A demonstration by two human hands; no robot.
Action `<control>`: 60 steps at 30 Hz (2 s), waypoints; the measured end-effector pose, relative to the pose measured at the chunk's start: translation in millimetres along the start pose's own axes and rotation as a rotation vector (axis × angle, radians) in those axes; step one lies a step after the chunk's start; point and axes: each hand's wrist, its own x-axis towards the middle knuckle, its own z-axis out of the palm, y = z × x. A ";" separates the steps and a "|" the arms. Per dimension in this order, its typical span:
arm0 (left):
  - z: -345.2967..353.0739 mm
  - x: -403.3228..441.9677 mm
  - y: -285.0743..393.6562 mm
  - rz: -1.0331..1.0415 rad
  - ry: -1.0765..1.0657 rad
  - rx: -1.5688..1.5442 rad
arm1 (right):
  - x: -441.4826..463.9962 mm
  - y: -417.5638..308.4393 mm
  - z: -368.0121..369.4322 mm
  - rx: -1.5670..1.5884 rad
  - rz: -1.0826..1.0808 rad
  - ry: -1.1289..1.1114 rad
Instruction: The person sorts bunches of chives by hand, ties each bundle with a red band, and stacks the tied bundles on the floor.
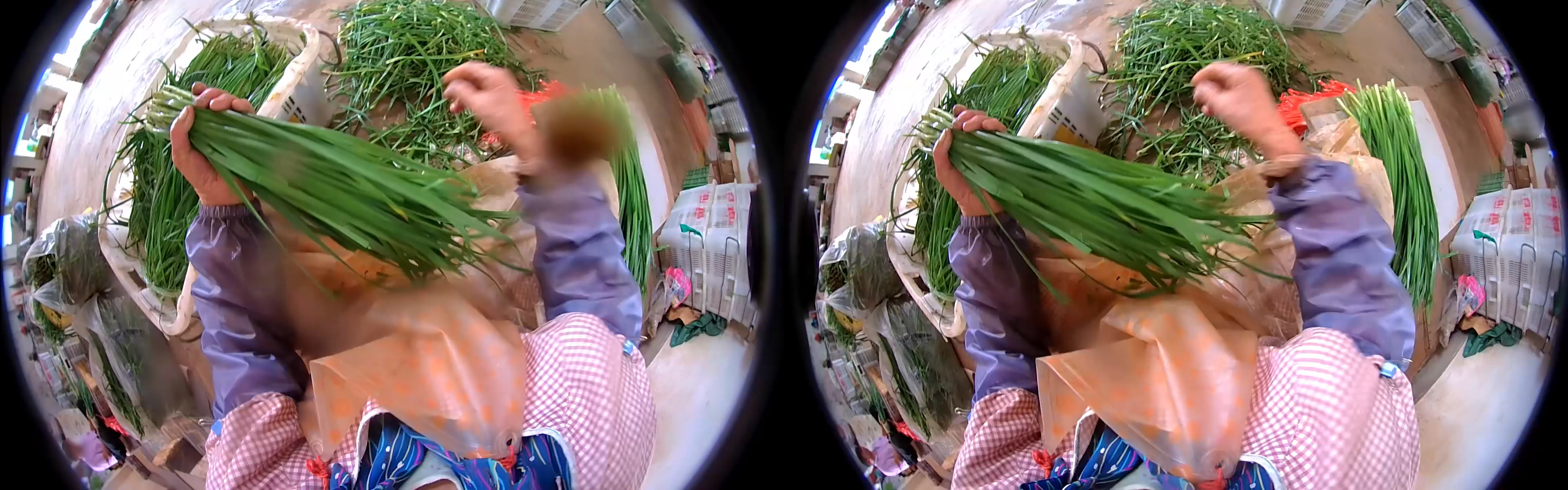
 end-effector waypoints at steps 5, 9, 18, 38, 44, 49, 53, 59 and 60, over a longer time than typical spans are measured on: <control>4.1 8.2 3.0 0.050 0.020 0.115 | -60.0 -95.6 -30.7 0.754 -0.190 -0.185; 4.3 9.5 1.7 0.054 0.018 0.149 | -106.6 -123.2 4.8 -0.027 -0.424 -0.325; 7.2 5.7 -1.4 0.091 0.091 0.135 | -117.2 -105.0 45.5 -0.263 -0.201 -0.038; 6.1 6.2 -9.1 0.058 0.003 0.191 | -73.1 -83.8 74.7 0.492 0.271 -0.255; 6.6 6.5 -9.5 0.055 -0.021 0.196 | -67.6 -80.8 61.3 0.678 0.461 -0.433; 5.4 7.3 -10.0 0.055 0.029 0.210 | -74.4 -81.8 53.9 0.962 0.383 -0.394; 4.3 8.6 -3.6 0.067 0.070 0.129 | -81.0 -83.9 25.6 1.192 0.191 -0.093; 3.5 11.6 -3.5 0.106 0.180 0.205 | -100.0 -67.7 -23.9 0.130 -0.152 0.311; 2.3 11.1 -3.2 0.139 0.239 0.272 | -114.9 -83.7 -20.5 0.108 -0.129 0.323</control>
